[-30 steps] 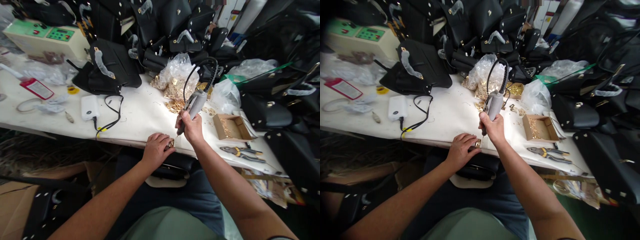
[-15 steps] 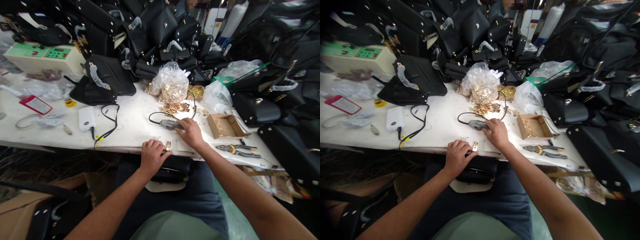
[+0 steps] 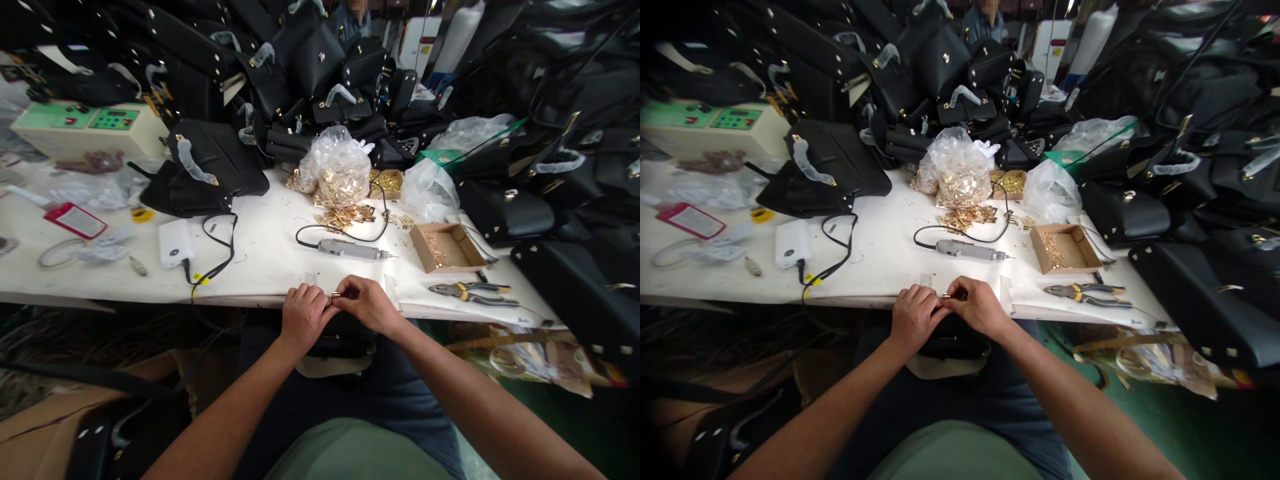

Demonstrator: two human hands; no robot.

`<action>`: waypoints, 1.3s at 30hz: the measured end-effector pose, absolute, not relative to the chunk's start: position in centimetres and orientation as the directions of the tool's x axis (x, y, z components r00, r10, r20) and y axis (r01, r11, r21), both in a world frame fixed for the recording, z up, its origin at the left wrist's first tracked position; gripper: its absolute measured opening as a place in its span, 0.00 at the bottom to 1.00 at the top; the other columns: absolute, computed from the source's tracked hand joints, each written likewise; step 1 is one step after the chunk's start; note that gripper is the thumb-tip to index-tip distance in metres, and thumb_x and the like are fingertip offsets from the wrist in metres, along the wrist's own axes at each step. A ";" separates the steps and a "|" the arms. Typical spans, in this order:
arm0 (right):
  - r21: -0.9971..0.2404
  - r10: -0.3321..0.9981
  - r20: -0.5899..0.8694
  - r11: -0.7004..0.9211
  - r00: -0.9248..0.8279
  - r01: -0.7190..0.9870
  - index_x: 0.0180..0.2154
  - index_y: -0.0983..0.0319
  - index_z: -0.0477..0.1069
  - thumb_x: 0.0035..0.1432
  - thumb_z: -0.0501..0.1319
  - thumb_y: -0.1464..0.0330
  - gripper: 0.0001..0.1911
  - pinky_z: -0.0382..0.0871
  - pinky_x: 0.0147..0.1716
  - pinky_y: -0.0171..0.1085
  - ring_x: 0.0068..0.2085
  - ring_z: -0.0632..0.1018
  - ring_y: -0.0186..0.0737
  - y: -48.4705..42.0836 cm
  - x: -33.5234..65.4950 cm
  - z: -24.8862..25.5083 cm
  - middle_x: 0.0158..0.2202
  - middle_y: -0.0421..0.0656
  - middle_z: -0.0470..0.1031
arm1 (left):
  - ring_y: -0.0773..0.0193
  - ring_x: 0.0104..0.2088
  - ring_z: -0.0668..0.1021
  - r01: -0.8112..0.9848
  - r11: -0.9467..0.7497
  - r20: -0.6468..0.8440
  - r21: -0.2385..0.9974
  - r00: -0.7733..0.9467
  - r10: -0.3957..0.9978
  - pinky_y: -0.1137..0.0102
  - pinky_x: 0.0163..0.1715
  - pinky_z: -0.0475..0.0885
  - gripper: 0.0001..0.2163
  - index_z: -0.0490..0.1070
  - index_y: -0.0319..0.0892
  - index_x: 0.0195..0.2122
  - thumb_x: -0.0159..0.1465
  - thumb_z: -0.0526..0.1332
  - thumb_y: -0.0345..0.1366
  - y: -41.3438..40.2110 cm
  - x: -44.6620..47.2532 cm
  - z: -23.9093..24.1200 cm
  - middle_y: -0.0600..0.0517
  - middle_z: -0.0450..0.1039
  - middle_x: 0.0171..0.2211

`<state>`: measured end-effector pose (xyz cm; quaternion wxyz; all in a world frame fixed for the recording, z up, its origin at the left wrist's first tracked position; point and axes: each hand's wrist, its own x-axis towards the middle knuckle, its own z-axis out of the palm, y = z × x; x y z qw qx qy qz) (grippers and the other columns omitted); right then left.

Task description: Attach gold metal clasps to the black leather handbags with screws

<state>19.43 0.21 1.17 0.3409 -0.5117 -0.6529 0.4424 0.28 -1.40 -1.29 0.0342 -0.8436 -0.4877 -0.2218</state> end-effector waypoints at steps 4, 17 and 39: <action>-0.973 0.976 0.003 0.052 -0.217 0.224 0.34 0.60 0.77 0.57 0.69 0.63 0.08 0.70 0.35 0.36 0.33 0.77 0.38 -1.2 19.4 0.2 0.32 0.39 0.79 | 0.55 0.36 0.72 0.838 -0.524 0.405 0.149 0.432 0.806 0.60 0.36 0.62 0.15 0.72 0.43 0.29 0.70 0.62 0.46 -1.6 0.3 -1.4 0.49 0.74 0.31; -0.961 0.956 0.149 0.201 -0.254 0.190 0.34 0.59 0.78 0.61 0.70 0.64 0.06 0.73 0.39 0.37 0.36 0.79 0.39 -4.1 20.3 0.7 0.33 0.41 0.80 | 0.57 0.37 0.76 0.752 -0.597 0.360 0.279 0.495 0.791 0.62 0.37 0.66 0.10 0.76 0.43 0.39 0.72 0.60 0.42 -4.1 0.0 -0.9 0.50 0.77 0.33; -0.750 0.778 0.588 0.627 -0.222 0.211 0.48 0.57 0.79 0.60 0.71 0.73 0.14 0.76 0.43 0.38 0.42 0.81 0.39 -9.9 21.3 6.9 0.41 0.44 0.81 | 0.61 0.34 0.77 0.702 -0.657 0.494 0.275 0.483 0.723 0.66 0.35 0.68 0.06 0.81 0.44 0.40 0.68 0.63 0.31 -7.6 1.1 7.0 0.53 0.79 0.31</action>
